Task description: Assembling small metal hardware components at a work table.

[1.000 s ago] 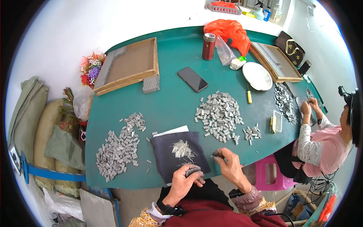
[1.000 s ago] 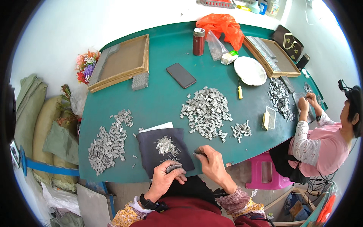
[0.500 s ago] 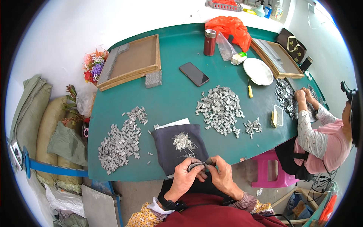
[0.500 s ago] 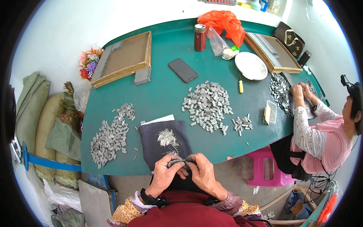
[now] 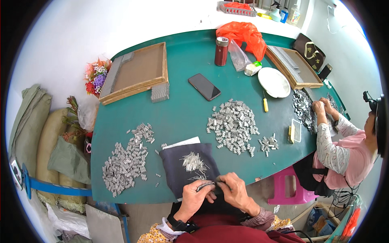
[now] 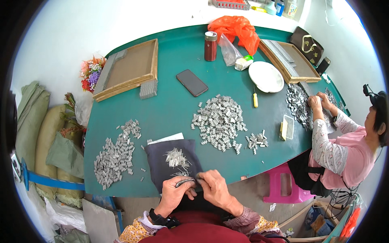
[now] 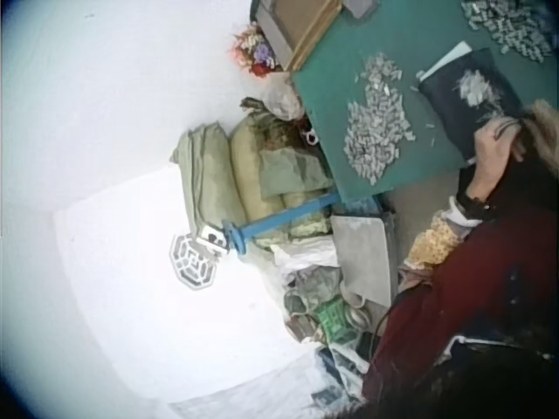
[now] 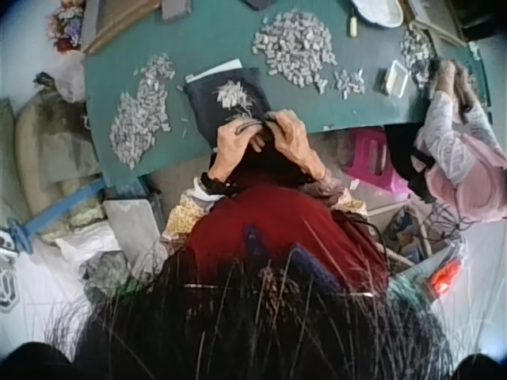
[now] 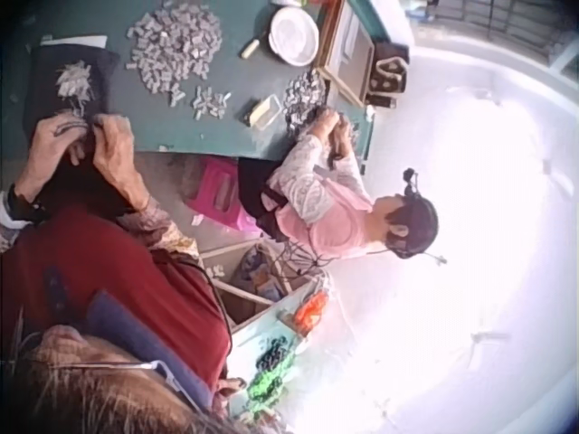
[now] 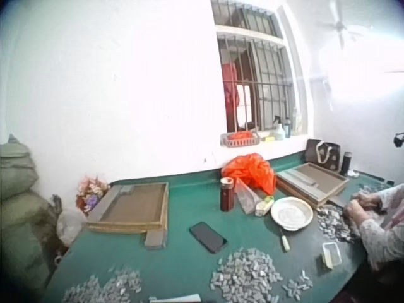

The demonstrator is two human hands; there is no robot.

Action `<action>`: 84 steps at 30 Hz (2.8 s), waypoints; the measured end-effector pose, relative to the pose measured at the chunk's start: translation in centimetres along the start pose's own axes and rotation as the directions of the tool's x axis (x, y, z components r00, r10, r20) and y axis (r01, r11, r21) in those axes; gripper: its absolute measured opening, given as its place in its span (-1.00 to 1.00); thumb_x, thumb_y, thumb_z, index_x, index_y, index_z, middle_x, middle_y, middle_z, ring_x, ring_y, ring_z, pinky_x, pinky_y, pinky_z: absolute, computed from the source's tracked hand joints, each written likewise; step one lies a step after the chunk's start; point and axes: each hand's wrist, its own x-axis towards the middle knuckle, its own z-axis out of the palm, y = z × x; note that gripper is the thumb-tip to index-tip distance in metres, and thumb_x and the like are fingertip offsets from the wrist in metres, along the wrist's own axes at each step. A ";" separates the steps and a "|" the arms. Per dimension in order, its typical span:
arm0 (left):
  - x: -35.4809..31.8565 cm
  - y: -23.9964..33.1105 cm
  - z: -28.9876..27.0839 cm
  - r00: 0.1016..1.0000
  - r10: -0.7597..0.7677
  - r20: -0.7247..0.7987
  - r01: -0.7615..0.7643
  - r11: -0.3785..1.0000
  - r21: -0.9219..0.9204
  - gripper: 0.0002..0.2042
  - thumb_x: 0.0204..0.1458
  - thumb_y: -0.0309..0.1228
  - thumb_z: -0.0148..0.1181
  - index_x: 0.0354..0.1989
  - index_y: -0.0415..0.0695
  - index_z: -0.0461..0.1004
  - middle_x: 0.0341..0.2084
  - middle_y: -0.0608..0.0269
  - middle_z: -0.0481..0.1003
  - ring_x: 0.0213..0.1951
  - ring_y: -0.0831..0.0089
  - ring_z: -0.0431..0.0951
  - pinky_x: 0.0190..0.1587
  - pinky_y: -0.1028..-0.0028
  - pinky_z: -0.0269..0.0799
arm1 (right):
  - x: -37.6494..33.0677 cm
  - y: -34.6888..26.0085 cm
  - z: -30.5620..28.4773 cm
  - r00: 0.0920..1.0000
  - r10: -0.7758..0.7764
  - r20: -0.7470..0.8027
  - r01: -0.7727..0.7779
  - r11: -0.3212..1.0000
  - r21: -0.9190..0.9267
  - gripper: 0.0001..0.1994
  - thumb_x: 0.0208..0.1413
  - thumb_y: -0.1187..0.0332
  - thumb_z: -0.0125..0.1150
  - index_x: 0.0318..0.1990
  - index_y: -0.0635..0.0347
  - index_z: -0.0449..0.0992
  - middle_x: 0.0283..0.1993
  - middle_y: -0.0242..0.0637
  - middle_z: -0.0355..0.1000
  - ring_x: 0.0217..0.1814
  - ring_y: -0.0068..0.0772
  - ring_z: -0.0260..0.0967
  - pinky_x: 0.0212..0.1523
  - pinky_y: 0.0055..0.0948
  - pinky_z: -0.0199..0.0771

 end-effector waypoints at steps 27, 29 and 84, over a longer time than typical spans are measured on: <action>0.0 0.4 -0.7 0.999 -0.034 0.000 0.034 0.985 -0.171 -0.87 0.21 -0.56 0.15 -0.19 -0.42 0.49 -0.38 -0.03 0.58 -0.43 0.28 0.66 -0.44 0.43 0.64 | 4.2 5.0 -0.2 0.988 0.148 -0.042 -0.154 0.949 -0.275 -0.94 0.14 0.53 0.12 -0.26 0.34 0.43 -0.33 -0.05 0.38 -0.24 0.01 0.37 -0.22 -0.14 0.36; -0.1 0.3 -0.7 1.000 -0.027 -0.008 0.025 0.984 -0.175 -0.87 0.20 -0.56 0.14 -0.17 -0.42 0.48 -0.38 -0.04 0.58 -0.43 0.27 0.66 -0.44 0.42 0.64 | 3.7 3.5 -0.6 0.938 0.344 -0.047 -0.343 0.939 0.035 -0.93 0.22 0.51 0.10 -0.23 0.35 0.44 -0.45 -0.23 0.36 -0.43 -0.41 0.31 -0.38 -0.38 0.31; -0.2 -0.3 -0.8 0.999 -0.036 0.028 0.037 0.999 -0.038 -0.90 0.18 -0.58 0.18 -0.22 -0.39 0.56 -0.44 0.11 0.60 -0.46 0.44 0.65 -0.44 0.53 0.61 | -1.8 -0.8 2.3 0.989 0.120 -0.085 -0.112 0.990 0.091 -0.82 -0.01 0.70 0.19 -0.27 0.27 0.41 -0.35 -0.14 0.43 -0.34 -0.09 0.41 -0.31 -0.25 0.43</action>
